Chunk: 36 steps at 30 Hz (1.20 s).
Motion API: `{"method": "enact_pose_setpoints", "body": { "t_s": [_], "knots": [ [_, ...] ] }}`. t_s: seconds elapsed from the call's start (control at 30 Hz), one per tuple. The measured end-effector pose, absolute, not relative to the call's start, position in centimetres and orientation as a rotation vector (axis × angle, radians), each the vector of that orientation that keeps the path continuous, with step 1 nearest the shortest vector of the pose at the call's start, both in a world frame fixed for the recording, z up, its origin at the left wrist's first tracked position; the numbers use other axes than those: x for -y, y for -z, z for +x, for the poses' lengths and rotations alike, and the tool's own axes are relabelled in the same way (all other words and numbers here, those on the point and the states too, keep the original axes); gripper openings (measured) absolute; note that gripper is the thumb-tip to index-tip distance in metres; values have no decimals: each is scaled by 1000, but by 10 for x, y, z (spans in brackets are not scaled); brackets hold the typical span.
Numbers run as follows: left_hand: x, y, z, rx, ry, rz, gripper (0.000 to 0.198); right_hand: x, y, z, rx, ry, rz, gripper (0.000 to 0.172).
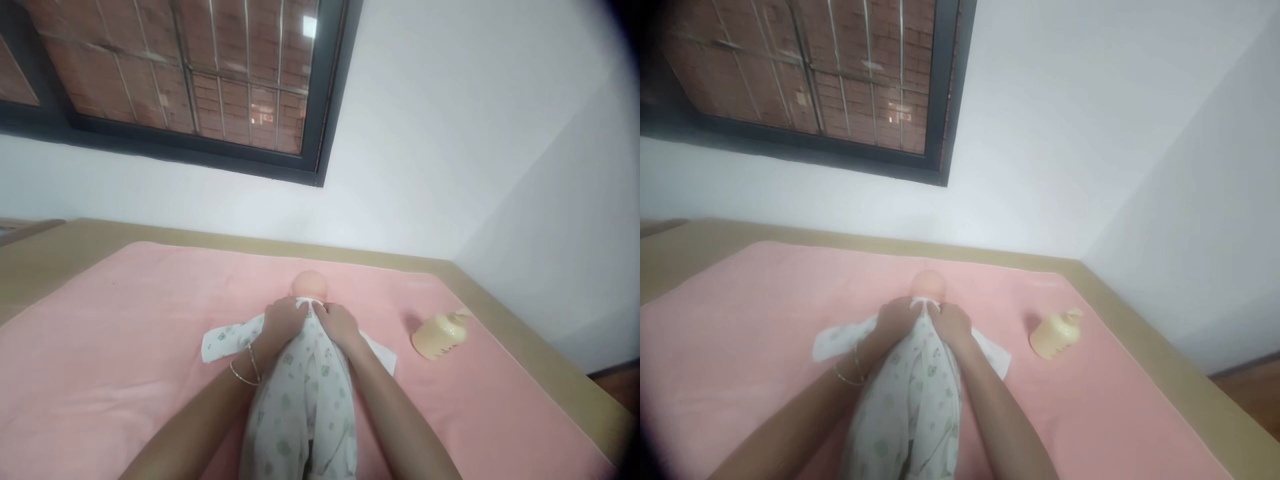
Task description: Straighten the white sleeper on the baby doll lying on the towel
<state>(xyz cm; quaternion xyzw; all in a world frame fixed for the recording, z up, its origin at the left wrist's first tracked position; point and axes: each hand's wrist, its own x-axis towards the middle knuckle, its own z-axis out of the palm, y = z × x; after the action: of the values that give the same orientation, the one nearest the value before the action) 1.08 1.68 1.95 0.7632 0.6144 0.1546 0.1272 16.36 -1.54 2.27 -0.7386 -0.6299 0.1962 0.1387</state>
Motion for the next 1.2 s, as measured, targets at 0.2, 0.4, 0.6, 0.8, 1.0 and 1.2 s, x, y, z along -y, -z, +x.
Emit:
{"method": "enact_pose_setpoints", "body": {
  "t_s": [0.2,0.4,0.6,0.8,1.0,1.2],
  "knots": [
    [-18,-17,10,-1764,-453,2198,43,17,-25,164,1806,-590,-2151,72],
    [-20,-13,11,-1741,-429,2189,47,18,-25,164,1799,-574,-2152,69],
    [-20,-12,12,-1754,-477,2193,44,19,-25,164,1786,-584,-2159,72],
    [-17,-14,11,-1734,-479,2193,47,17,-25,164,1799,-610,-2151,71],
    [-17,-17,11,-1765,-450,2198,45,7,-31,160,1712,-695,-2201,69],
    [-17,-18,12,-1781,-442,2208,44,7,-33,159,1688,-708,-2203,69]
  ]
}}
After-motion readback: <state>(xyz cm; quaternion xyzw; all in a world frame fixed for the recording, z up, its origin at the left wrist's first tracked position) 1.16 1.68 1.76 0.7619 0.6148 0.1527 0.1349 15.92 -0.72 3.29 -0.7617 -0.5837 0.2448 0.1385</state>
